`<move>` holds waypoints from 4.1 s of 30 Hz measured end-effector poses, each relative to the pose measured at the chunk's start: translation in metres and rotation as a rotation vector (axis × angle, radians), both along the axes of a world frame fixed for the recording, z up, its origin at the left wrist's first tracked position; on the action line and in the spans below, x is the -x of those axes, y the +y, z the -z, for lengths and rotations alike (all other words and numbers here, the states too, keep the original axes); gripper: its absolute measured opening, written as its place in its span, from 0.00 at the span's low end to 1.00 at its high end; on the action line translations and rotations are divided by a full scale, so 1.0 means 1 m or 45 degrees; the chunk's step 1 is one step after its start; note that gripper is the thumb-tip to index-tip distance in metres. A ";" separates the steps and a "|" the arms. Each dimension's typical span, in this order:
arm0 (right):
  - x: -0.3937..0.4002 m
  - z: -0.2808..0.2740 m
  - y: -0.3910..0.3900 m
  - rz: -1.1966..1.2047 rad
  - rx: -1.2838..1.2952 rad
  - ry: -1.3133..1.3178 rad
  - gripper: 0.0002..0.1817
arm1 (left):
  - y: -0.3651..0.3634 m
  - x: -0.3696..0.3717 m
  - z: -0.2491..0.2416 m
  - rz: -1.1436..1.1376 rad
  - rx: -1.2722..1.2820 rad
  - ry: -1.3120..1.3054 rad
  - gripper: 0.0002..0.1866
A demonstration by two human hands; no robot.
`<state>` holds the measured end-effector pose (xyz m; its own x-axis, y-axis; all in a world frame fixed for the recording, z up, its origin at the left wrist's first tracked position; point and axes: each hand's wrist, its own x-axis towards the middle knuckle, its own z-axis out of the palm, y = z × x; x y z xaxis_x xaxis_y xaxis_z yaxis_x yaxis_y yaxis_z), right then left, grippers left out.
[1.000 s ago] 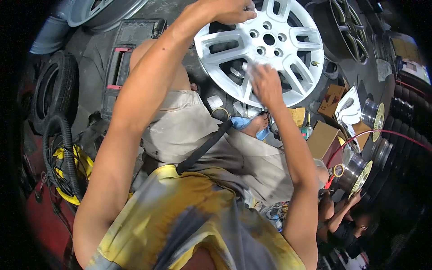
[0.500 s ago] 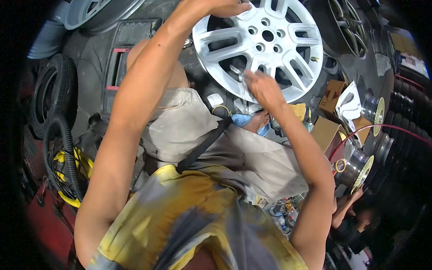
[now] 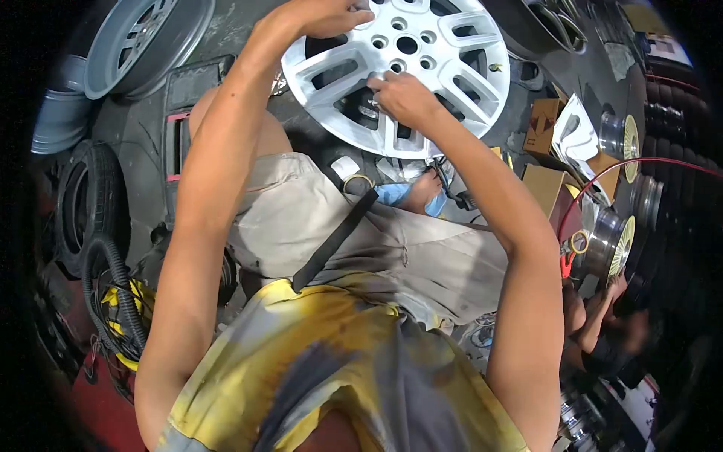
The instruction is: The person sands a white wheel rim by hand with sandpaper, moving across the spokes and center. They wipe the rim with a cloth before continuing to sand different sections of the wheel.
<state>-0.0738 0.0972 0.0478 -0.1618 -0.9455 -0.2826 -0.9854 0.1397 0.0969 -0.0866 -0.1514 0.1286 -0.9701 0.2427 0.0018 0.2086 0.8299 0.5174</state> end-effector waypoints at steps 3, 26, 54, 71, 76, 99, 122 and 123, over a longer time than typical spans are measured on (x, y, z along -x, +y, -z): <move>-0.011 -0.022 0.035 0.403 0.407 -0.226 0.13 | -0.006 -0.004 -0.003 -0.051 -0.071 0.014 0.17; -0.109 -0.006 0.078 1.073 0.353 -0.131 0.14 | 0.014 0.004 0.005 -0.041 0.048 -0.007 0.20; -0.090 0.001 0.052 1.171 0.094 -0.366 0.16 | 0.022 0.012 0.020 -0.022 0.113 -0.018 0.19; -0.152 0.025 0.024 1.491 0.971 -0.190 0.16 | 0.014 -0.005 -0.003 0.027 0.031 -0.090 0.17; -0.115 0.043 0.017 1.460 1.021 -0.284 0.14 | 0.016 -0.001 0.001 0.105 0.132 -0.130 0.19; -0.028 0.042 0.018 1.749 0.360 -0.690 0.24 | 0.026 0.002 -0.002 0.034 0.086 -0.147 0.18; -0.104 -0.038 0.100 0.872 0.147 -0.354 0.10 | 0.012 -0.002 0.005 -0.036 0.026 -0.033 0.19; -0.096 -0.029 0.089 0.818 0.111 -0.269 0.09 | 0.011 0.004 0.013 0.014 0.080 0.000 0.19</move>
<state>0.0223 0.1866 0.0766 -0.6485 -0.7009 -0.2971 -0.7007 0.7021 -0.1268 -0.0910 -0.1403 0.1159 -0.9674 0.2527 -0.0140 0.2176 0.8587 0.4641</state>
